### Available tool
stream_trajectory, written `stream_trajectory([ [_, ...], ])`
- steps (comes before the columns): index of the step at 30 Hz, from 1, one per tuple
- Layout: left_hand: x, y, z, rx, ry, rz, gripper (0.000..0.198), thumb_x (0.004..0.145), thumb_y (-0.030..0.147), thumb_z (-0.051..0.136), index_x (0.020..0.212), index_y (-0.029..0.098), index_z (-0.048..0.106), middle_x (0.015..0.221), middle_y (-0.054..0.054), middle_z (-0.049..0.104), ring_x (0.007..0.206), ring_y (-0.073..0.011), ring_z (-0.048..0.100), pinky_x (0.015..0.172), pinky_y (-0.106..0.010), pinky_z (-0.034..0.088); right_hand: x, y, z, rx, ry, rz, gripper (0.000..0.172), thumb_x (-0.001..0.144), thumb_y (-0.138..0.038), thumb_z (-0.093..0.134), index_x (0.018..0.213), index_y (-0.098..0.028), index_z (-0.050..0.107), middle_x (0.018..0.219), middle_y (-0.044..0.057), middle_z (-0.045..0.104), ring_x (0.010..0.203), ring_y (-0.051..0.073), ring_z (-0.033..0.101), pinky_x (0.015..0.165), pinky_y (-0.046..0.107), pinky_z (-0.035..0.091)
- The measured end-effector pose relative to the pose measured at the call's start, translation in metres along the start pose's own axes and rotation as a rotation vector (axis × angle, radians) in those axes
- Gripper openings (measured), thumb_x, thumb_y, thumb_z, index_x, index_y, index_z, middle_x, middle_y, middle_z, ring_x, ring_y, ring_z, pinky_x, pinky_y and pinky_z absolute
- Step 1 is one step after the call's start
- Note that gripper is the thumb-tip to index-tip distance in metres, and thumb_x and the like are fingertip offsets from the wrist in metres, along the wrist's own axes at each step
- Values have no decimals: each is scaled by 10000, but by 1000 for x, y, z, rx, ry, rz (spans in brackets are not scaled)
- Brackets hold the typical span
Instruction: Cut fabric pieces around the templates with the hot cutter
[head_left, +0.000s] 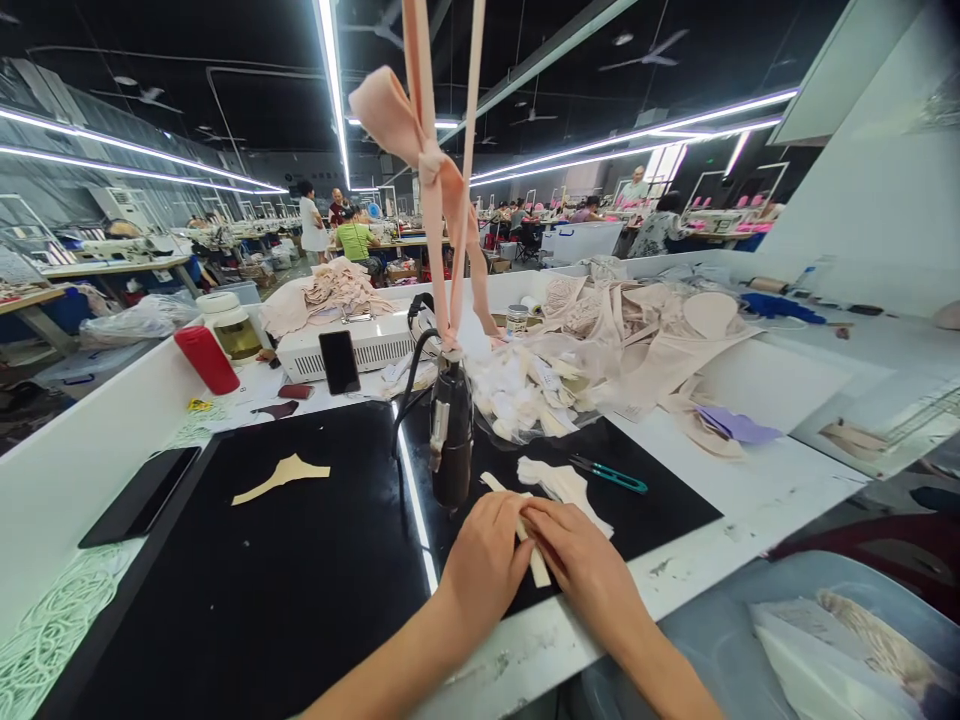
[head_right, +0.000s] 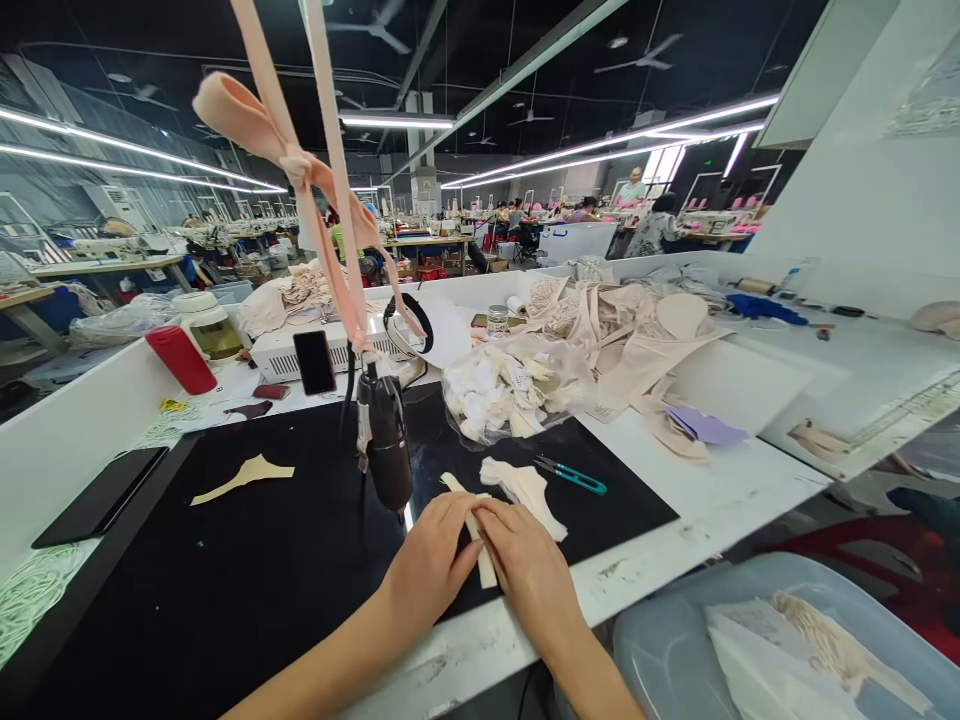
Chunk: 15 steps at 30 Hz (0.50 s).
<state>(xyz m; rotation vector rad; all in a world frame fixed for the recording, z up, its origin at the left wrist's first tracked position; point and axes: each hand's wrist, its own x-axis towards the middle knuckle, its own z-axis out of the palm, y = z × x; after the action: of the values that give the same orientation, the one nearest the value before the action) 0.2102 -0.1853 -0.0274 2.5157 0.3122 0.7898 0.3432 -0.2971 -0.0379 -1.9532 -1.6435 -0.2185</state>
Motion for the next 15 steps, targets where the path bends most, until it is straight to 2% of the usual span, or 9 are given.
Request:
stream_trajectory([
  [6, -7, -13, 13, 24, 8, 2, 504, 873, 185, 677, 1340, 110, 506, 1323, -173, 628, 1249, -314, 591, 1086, -526, 500, -1, 8, 3, -93, -11, -12, 317, 1039, -255, 461, 1254, -162, 675, 1273, 130, 699, 1099, 293, 680, 904, 445, 601],
  [13, -11, -13, 9, 71, -26, -67, 646, 790, 261, 774, 1371, 127, 525, 1416, -174, 593, 1318, -371, 552, 1106, -643, 438, -4, 16, 5, -149, -61, -33, 333, 1030, -290, 515, 1276, -133, 677, 1264, 136, 712, 1021, 302, 708, 853, 443, 617],
  [15, -11, -12, 7, 97, -51, -87, 662, 778, 307, 793, 1365, 130, 544, 1436, -158, 584, 1350, -379, 519, 1119, -640, 426, -5, 18, 6, -160, -70, -32, 337, 1029, -295, 519, 1287, -145, 674, 1277, 133, 708, 1013, 312, 709, 845, 460, 615],
])
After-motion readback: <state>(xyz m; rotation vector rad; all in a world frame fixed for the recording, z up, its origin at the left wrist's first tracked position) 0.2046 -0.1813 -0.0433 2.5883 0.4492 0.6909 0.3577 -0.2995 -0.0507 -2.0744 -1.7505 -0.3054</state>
